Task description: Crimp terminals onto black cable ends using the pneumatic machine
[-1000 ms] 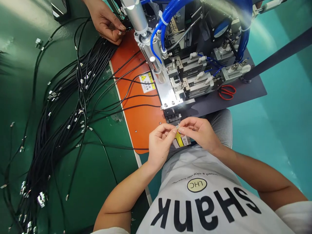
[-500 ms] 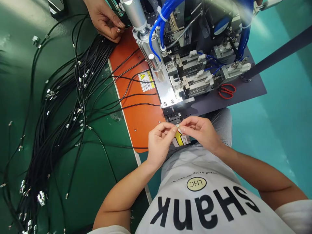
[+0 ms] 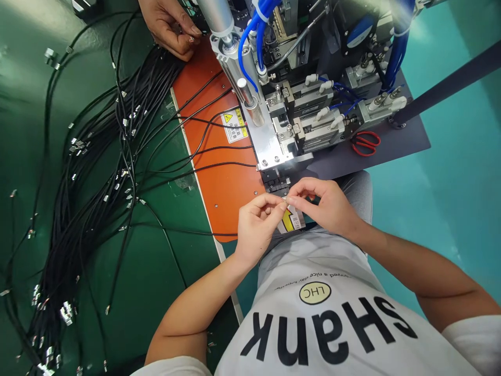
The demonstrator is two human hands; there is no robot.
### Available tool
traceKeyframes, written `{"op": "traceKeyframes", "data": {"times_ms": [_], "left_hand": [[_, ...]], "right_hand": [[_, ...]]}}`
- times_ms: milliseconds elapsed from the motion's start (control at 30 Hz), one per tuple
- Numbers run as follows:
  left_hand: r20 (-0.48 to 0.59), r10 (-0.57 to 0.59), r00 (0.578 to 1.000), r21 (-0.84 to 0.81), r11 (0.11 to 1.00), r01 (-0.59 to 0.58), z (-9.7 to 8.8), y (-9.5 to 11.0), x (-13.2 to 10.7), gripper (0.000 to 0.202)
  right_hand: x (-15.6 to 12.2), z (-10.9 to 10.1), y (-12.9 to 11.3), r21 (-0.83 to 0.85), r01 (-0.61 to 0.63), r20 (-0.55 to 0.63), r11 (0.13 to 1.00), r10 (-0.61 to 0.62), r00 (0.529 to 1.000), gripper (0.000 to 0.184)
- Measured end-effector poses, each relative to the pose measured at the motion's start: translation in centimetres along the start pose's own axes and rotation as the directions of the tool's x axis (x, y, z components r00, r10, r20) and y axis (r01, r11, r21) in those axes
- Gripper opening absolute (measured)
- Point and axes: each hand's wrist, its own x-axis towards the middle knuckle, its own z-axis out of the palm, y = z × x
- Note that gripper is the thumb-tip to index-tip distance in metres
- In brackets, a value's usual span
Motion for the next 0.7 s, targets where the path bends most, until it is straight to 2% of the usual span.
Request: {"op": "traceKeyframes", "data": {"times_ms": [100,167,267,333,400,500,700], "left_hand": [[0.046,0.09,0.995,0.177,0.979,-0.097,-0.6,0.1,-0.3,0.014],[0.076,0.243,0.967,0.361,0.897,-0.254,-1.3,-0.1,-0.4,0.01],[0.205,0.483,0.851,0.603,0.623,-0.498,-2.5,-0.6,0.2,0.01],[0.31,0.549,0.776,0.654,0.468,-0.594,-3.2,-1.0,1.2,0.02],[0.368,0.58,0.727,0.663,0.384,-0.642,-3.8,-1.3,2.6,0.027],[0.405,0.599,0.691,0.667,0.323,-0.671,-4.2,-1.8,4.5,0.031],[0.435,0.578,0.691,0.671,0.303,-0.677,-4.5,-2.8,5.6,0.038]], "right_hand": [[-0.5,-0.1,0.5,-0.024,-0.012,-0.018,1.0,0.011,1.0,0.008],[-0.7,-0.1,1.1,-0.009,-0.043,-0.055,0.999,0.043,0.998,0.009],[-0.4,-0.1,2.2,0.075,-0.097,-0.095,0.992,0.104,0.99,0.009],[0.4,0.1,3.0,0.151,-0.13,-0.1,0.98,0.146,0.984,0.011],[1.5,0.3,3.7,0.216,-0.164,-0.096,0.963,0.188,0.977,0.014],[2.8,0.5,4.5,0.267,-0.212,-0.093,0.94,0.244,0.965,0.018],[3.6,0.5,5.3,0.32,-0.272,-0.081,0.907,0.312,0.947,0.022]]}}
